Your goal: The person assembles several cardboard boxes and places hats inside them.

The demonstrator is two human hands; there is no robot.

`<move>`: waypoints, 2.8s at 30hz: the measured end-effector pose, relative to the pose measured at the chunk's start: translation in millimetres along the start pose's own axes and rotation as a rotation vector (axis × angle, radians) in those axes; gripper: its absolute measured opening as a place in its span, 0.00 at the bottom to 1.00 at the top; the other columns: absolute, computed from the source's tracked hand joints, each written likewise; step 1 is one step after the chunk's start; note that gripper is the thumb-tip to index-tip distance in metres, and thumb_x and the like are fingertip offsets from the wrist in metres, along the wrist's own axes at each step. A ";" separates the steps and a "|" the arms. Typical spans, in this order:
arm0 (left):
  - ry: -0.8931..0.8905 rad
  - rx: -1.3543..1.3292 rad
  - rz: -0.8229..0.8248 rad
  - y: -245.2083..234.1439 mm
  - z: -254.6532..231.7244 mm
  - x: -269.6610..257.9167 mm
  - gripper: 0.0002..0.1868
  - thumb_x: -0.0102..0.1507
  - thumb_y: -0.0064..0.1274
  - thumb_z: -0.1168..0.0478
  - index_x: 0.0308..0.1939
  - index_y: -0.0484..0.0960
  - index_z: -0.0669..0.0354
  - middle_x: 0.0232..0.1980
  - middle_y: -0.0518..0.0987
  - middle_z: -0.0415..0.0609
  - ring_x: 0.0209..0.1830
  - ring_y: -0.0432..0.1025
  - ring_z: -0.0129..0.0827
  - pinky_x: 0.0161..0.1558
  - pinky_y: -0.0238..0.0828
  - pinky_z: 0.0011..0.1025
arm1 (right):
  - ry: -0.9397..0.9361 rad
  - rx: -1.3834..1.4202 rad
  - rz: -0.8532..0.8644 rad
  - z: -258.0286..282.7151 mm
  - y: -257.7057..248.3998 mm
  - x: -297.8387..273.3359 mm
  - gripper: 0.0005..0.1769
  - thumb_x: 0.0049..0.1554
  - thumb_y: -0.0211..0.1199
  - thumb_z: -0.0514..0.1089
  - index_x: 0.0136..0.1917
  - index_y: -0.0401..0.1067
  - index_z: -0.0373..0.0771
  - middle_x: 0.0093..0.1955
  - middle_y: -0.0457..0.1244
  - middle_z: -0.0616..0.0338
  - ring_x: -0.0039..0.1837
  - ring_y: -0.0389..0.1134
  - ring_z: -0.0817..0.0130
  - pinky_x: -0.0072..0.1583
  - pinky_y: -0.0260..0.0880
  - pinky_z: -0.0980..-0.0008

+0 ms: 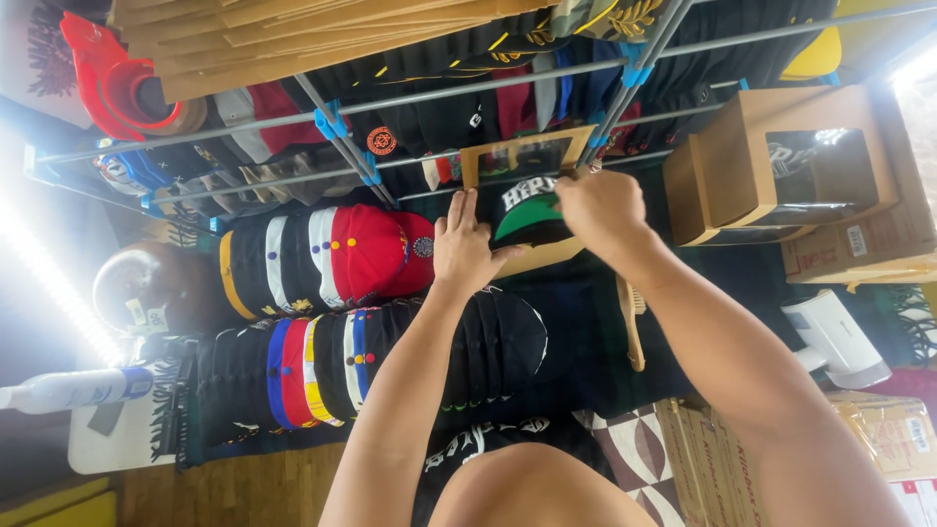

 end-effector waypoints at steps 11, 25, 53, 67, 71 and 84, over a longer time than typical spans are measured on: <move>-0.010 -0.285 0.046 -29.5 -2.4 -10.7 0.47 0.47 0.69 0.34 0.60 0.70 0.57 0.81 0.53 0.60 0.83 0.46 0.54 0.69 0.67 0.43 | -0.143 0.238 0.462 63.5 66.4 20.9 0.13 0.55 0.61 0.55 0.36 0.80 0.50 0.36 0.72 0.60 0.47 0.75 0.58 0.48 0.76 0.57; 0.000 -0.595 -0.146 -1.4 25.4 2.9 0.09 0.58 0.58 0.58 0.26 0.74 0.51 0.27 0.67 0.41 0.26 0.74 0.43 0.27 0.71 0.37 | 0.712 0.825 -0.057 -34.1 88.2 -52.7 0.17 0.49 0.68 0.43 0.53 0.76 0.46 0.41 0.68 0.57 0.51 0.73 0.47 0.56 0.73 0.49; -0.233 -0.042 0.444 -28.1 -25.5 54.7 0.33 0.59 0.49 0.69 0.69 0.62 0.61 0.54 0.76 0.61 0.50 0.79 0.61 0.50 0.78 0.55 | 0.817 0.600 0.339 -19.1 67.5 -32.3 0.15 0.55 0.66 0.45 0.53 0.65 0.49 0.57 0.63 0.52 0.55 0.72 0.39 0.57 0.73 0.46; 0.360 -0.296 -0.214 -33.9 4.7 -22.0 0.09 0.67 0.55 0.57 0.40 0.82 0.58 0.43 0.81 0.51 0.62 0.71 0.50 0.55 0.72 0.40 | 0.549 1.020 -0.311 -27.3 75.3 -87.2 0.20 0.50 0.69 0.31 0.56 0.71 0.37 0.47 0.65 0.51 0.46 0.72 0.48 0.41 0.75 0.56; 0.150 -0.413 -0.255 -12.5 10.3 -39.2 0.13 0.65 0.59 0.55 0.39 0.79 0.62 0.40 0.80 0.51 0.60 0.73 0.46 0.53 0.75 0.35 | 0.428 1.188 -0.316 -20.2 40.4 -82.9 0.46 0.43 0.73 0.28 0.71 0.55 0.36 0.50 0.69 0.48 0.50 0.73 0.50 0.50 0.77 0.58; -0.083 -0.696 -0.262 -22.8 16.8 -33.2 0.22 0.59 0.67 0.65 0.57 0.83 0.48 0.47 0.83 0.43 0.46 0.81 0.38 0.37 0.83 0.24 | 0.373 1.171 -0.347 -15.0 30.3 -98.2 0.11 0.56 0.74 0.34 0.53 0.84 0.39 0.40 0.69 0.57 0.42 0.74 0.64 0.44 0.75 0.72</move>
Point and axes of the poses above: each hand's wrist, its own x-axis towards the middle knuckle, its own y-axis out of the palm, z = x × y, the point moved 5 cm from there along x, towards the middle knuckle
